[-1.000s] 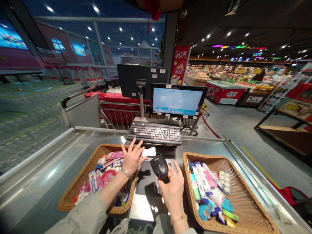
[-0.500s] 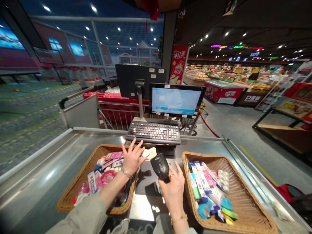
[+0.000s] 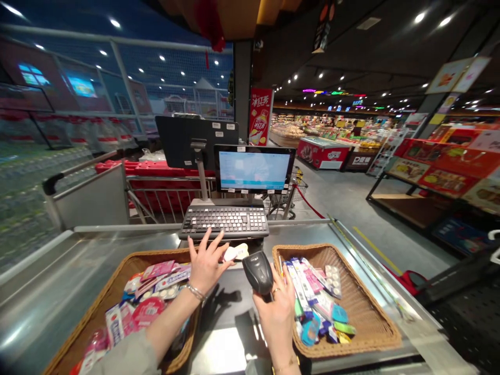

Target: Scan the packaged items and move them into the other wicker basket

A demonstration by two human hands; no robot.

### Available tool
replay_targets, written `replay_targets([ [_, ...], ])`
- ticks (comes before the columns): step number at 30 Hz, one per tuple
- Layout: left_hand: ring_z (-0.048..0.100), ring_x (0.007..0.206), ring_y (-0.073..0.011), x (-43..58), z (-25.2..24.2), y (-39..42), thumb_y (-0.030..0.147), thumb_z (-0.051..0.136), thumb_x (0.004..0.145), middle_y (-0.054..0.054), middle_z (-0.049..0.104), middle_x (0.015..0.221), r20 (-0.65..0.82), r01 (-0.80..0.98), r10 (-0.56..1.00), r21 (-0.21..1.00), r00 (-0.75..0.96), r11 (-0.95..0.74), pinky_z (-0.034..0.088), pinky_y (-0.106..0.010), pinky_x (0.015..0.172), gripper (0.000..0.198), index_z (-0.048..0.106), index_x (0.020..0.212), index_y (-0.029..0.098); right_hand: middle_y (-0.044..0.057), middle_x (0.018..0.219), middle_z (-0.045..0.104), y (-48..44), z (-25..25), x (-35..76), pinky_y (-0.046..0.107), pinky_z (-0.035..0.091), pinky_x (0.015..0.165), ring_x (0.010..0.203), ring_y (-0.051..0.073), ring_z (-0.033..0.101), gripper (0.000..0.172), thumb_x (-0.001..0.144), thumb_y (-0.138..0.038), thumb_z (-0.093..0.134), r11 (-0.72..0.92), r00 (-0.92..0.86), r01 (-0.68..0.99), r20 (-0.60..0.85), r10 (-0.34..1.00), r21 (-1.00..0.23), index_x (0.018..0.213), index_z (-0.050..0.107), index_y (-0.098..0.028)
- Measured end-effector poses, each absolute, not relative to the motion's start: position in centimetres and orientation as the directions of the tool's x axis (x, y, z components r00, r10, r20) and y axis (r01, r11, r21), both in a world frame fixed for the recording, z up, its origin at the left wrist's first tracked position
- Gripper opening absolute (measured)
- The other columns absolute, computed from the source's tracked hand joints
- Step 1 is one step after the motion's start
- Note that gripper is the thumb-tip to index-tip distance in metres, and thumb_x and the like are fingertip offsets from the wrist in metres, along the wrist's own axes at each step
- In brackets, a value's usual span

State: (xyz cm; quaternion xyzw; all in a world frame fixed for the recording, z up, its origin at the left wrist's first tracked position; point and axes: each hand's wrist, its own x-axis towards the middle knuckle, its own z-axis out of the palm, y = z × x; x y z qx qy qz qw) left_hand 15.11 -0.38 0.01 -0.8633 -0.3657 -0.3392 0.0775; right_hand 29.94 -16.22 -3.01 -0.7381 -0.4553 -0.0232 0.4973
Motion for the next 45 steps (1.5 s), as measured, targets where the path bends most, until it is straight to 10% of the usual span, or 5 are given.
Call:
replay_targets([
  [17, 0.037, 0.140, -0.0360, 19.8, 1.0, -1.7, 0.040, 0.074, 0.076, -0.003, 0.057, 0.140, 0.652, 0.588, 0.517, 0.133, 0.555, -0.798, 0.002, -0.072, 0.114, 0.031, 0.070, 0.106, 0.030, 0.014, 0.132, 0.059, -19.1, -3.5, 33.5, 0.051, 0.034, 0.111, 0.134, 0.030, 0.043, 0.042, 0.080, -0.037, 0.065, -0.146, 0.661, 0.720, 0.606, 0.443, -0.679, 0.117, 0.068, -0.017],
  [35, 0.033, 0.142, -0.0355, 26.5, -0.4, -3.9, 0.039, 0.068, 0.081, -0.007, 0.054, 0.143, 0.553, 0.362, 0.358, 0.107, 0.752, -0.926, 0.002, -0.075, 0.112, 0.035, 0.066, 0.115, 0.030, 0.019, 0.110, 0.069, -24.2, -3.0, 36.9, 0.048, 0.039, 0.107, 0.121, 0.032, 0.055, 0.046, 0.074, -0.054, 0.067, -0.302, 0.909, 0.415, 0.401, 0.111, -0.858, 0.090, 0.073, -0.011],
  [45, 0.028, 0.145, -0.0317, 31.1, -1.6, -6.6, 0.043, 0.053, 0.091, -0.009, 0.044, 0.150, 0.565, 0.209, 0.221, 0.087, 0.795, -0.974, 0.007, -0.068, 0.116, 0.060, 0.037, 0.147, 0.029, 0.020, 0.120, 0.064, -25.3, -3.5, 37.8, 0.049, 0.043, 0.102, 0.115, 0.037, 0.058, 0.053, 0.065, -0.064, 0.068, -0.365, 0.955, 0.268, 0.297, -0.023, -0.892, 0.081, 0.074, -0.014],
])
